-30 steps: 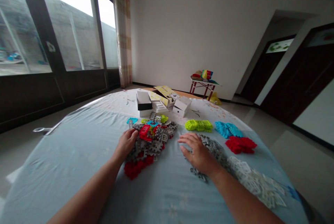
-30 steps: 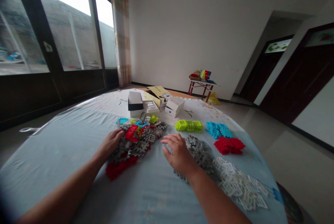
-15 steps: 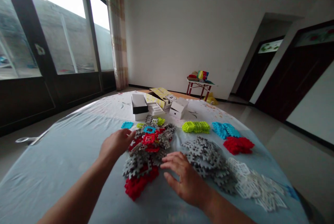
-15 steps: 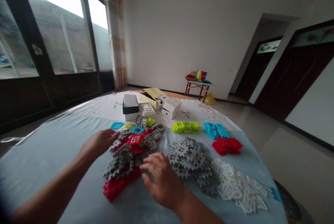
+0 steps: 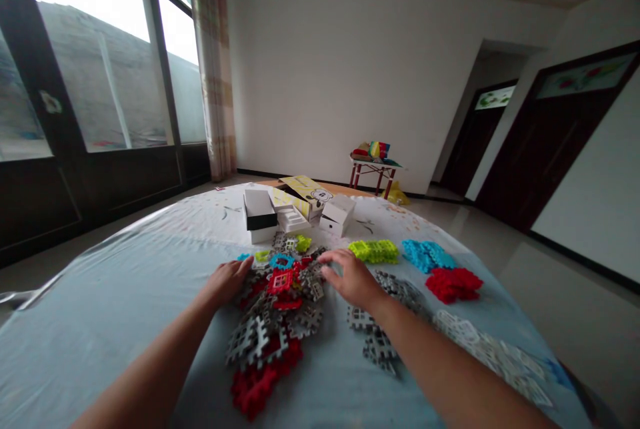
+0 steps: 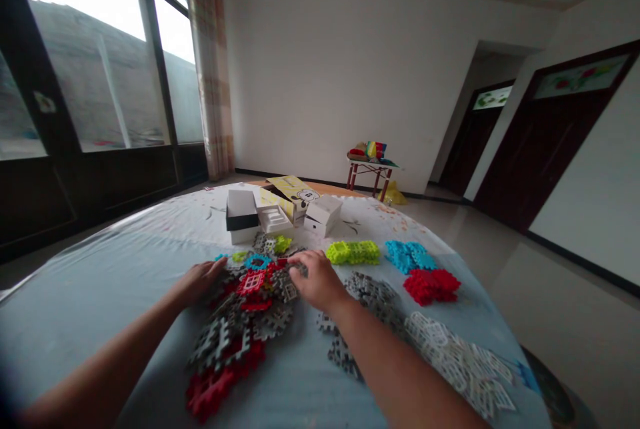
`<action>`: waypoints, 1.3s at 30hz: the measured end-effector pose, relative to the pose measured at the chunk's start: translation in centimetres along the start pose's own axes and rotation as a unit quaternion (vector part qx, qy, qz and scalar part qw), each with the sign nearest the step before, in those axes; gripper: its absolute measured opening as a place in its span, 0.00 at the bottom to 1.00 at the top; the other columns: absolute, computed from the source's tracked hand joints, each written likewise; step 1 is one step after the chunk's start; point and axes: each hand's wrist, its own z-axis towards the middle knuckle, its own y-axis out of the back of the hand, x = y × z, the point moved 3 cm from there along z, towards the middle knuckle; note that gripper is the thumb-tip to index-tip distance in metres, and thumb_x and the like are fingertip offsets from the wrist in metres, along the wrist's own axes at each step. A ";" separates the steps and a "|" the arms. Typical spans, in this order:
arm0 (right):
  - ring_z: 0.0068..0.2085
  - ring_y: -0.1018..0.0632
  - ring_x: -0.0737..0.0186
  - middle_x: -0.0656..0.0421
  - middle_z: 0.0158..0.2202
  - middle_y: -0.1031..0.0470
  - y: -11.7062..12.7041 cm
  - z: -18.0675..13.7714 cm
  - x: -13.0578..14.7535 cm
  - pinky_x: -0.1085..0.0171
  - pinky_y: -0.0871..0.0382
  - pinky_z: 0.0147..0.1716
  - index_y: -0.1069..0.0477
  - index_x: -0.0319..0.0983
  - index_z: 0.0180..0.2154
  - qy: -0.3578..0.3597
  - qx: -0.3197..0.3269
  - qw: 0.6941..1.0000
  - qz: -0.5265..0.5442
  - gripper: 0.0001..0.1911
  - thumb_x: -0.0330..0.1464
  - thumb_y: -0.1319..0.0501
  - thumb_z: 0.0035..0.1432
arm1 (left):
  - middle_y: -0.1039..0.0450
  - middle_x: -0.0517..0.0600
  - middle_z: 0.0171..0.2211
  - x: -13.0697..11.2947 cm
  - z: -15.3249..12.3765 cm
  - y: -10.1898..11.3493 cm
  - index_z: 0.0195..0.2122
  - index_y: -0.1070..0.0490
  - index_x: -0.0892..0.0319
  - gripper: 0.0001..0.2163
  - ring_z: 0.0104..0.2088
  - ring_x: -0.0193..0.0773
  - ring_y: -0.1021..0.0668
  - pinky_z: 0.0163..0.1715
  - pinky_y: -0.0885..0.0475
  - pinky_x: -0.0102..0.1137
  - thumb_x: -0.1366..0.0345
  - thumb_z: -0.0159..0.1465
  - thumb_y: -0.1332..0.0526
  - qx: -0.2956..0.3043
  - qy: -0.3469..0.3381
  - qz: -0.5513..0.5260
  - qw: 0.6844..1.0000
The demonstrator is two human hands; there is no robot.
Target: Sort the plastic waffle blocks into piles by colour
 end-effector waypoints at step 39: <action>0.41 0.28 0.65 0.59 0.36 0.26 -2.5 2.3 2.9 0.64 0.37 0.44 0.27 0.39 0.34 0.033 0.098 0.988 0.116 0.07 0.34 0.38 0.52 | 0.25 0.60 0.35 1.6 -3.3 0.2 0.35 0.28 0.67 0.32 0.36 0.46 0.24 0.42 0.30 0.39 0.41 0.53 0.55 -0.203 0.119 -0.384 0.893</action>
